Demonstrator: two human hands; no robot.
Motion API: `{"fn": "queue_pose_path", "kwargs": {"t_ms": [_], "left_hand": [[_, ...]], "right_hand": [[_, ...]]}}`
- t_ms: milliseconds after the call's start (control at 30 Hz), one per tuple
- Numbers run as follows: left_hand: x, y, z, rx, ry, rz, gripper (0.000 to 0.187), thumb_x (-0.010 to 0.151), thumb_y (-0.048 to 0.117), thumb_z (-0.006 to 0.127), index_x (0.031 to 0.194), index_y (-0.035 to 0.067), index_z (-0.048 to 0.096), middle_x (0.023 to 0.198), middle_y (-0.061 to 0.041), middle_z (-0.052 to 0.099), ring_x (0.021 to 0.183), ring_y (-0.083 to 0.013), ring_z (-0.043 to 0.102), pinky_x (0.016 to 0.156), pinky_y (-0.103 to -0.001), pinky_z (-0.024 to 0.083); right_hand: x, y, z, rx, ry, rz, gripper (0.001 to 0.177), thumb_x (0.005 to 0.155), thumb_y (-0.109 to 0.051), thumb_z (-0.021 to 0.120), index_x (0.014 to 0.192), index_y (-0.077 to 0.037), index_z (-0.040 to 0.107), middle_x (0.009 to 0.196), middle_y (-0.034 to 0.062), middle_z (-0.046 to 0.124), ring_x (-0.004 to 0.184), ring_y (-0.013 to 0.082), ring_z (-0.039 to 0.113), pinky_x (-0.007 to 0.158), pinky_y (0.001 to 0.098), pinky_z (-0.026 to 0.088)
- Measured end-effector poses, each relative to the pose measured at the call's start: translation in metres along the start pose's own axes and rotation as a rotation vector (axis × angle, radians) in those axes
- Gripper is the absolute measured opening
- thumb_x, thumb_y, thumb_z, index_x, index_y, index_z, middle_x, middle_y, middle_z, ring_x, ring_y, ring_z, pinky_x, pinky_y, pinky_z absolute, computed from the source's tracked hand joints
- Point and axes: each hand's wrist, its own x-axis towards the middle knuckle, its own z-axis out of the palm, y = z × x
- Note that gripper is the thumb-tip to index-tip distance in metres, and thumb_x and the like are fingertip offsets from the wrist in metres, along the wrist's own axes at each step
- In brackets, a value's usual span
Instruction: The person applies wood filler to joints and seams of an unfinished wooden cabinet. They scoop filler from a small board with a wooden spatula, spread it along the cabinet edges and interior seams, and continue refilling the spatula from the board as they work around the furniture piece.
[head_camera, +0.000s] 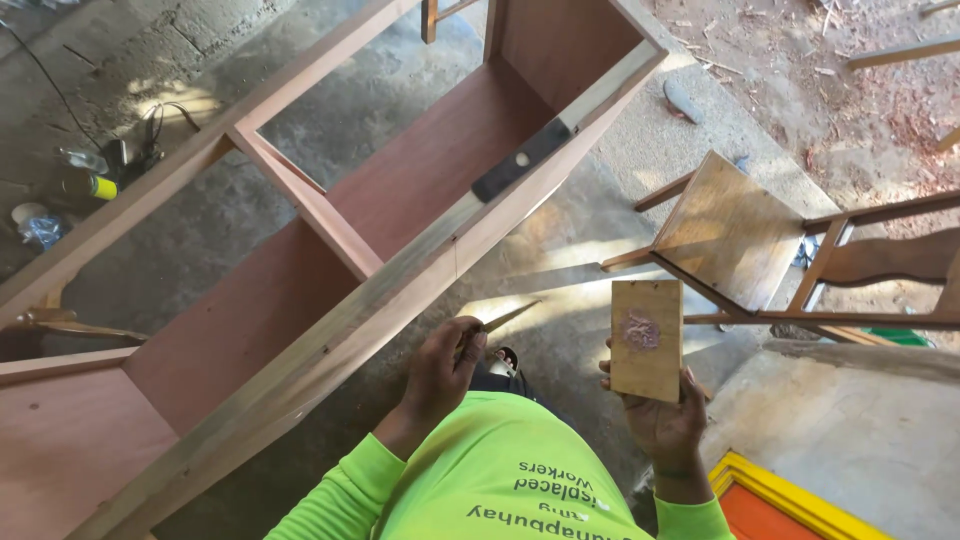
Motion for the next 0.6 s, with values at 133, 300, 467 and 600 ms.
{"fn": "queue_pose_path", "kwargs": {"t_ms": [133,300,467,600], "left_hand": [[0.026,0.005,0.019,0.029,-0.014,0.051,0.018,0.1,0.017,0.065,0.111,0.004,0.064,0.102,-0.015,0.071,0.091,-0.0292,0.072,0.077,-0.038,0.057],[0.075,0.006,0.04,0.064,0.007,0.169,0.019,0.101,0.017,0.066,0.113,0.003,0.063,0.106,-0.016,0.07,0.097,-0.0332,0.07,0.081,-0.039,0.057],[0.123,0.013,0.063,-0.03,-0.151,0.045,0.02,0.098,0.02,0.066,0.11,0.005,0.064,0.097,-0.014,0.069,0.086,-0.0308,0.071,0.074,-0.038,0.057],[0.147,0.025,0.078,-0.022,-0.209,0.091,0.018,0.1,0.02,0.066,0.11,0.005,0.065,0.098,-0.014,0.069,0.088,-0.0317,0.07,0.076,-0.041,0.055]], "right_hand": [[0.024,-0.012,-0.014,0.075,-0.017,-0.013,0.072,0.109,-0.045,0.043,0.16,0.006,0.035,0.15,0.0354,0.046,0.124,0.0462,0.06,0.099,0.054,0.054],[0.053,-0.027,-0.019,0.075,0.012,-0.029,0.073,0.109,-0.045,0.043,0.161,0.005,0.034,0.151,0.0357,0.046,0.124,0.0467,0.06,0.099,0.0548,0.053],[0.073,-0.047,-0.023,0.079,0.149,-0.018,0.076,0.109,-0.05,0.041,0.161,0.005,0.034,0.153,0.0336,0.046,0.126,0.0466,0.058,0.101,0.0551,0.05],[0.092,-0.065,-0.024,-0.018,0.24,-0.01,0.077,0.105,-0.054,0.038,0.159,0.001,0.033,0.15,0.0331,0.046,0.124,0.0469,0.059,0.1,0.0543,0.051]]}}
